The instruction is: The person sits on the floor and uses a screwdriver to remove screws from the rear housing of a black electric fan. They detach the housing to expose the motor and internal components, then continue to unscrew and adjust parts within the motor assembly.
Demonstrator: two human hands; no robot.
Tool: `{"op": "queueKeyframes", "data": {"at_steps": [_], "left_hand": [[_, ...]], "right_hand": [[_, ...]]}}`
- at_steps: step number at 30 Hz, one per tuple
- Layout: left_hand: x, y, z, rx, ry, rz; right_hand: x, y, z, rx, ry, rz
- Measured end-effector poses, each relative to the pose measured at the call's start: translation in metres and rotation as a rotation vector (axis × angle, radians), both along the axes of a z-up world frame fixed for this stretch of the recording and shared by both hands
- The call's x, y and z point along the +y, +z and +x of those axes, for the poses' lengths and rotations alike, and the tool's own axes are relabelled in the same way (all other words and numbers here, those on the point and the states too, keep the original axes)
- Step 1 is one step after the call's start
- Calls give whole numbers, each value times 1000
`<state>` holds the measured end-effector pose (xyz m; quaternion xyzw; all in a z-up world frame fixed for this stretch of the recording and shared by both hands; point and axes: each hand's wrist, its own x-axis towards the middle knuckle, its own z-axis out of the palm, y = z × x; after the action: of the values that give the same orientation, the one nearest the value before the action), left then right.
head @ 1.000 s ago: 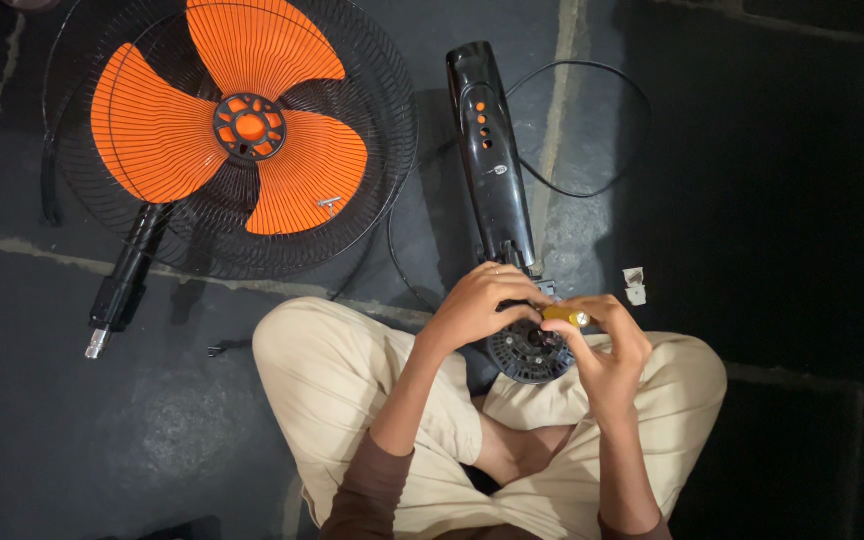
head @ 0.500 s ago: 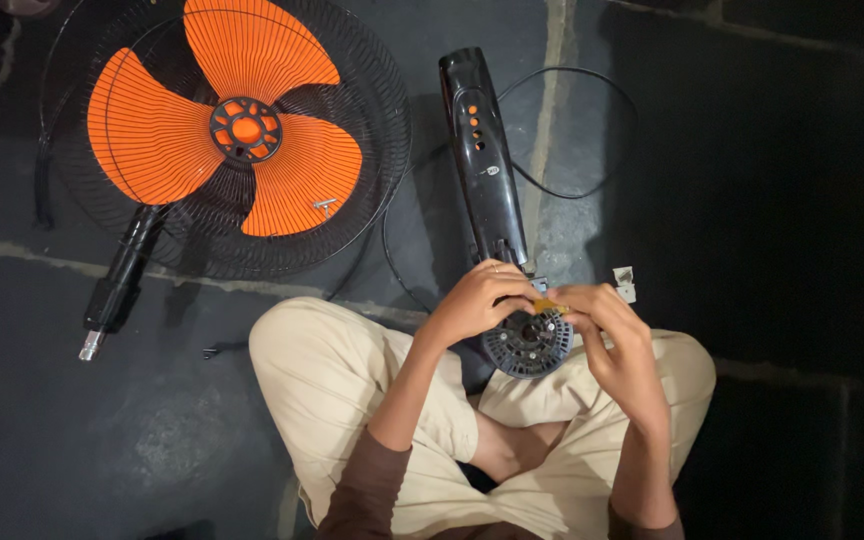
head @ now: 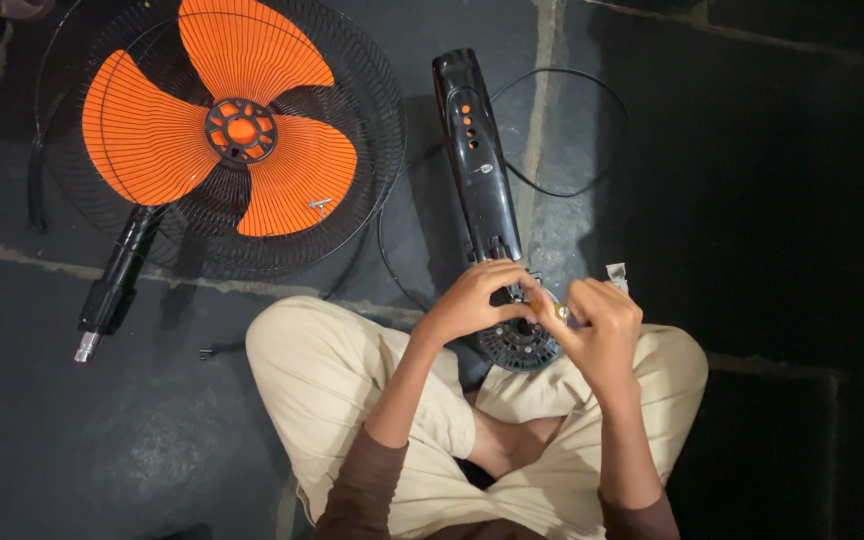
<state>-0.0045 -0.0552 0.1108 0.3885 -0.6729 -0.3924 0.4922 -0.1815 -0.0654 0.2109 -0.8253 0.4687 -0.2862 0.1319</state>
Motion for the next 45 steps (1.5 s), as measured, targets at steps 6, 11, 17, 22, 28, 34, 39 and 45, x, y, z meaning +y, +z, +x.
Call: {"op": "queueKeyframes", "data": {"at_steps": [6,11,17,22,28,34,39,45], "left_hand": [[-3,-8,-2,-9,-47,6],[-3,-20,-3,-15,-85,2],[-2,-13,-4,45,-80,47],[5,10,1,140,-61,88],[7,15,-6,10,58,50],[6,0,-8,-11,56,-9],[5,-8,-5,-22,35,60],[4,-27,-7,-17,23,-38]], "right_hand": [[3,19,-5,16,-26,157],[3,24,-11,-219,279,248],[6,16,-5,-178,118,248],[11,10,0,-70,16,103],[8,-2,2,9,-102,77],[8,5,4,131,-112,7],[6,18,-5,-170,164,385],[-1,12,-8,-229,247,475]]}}
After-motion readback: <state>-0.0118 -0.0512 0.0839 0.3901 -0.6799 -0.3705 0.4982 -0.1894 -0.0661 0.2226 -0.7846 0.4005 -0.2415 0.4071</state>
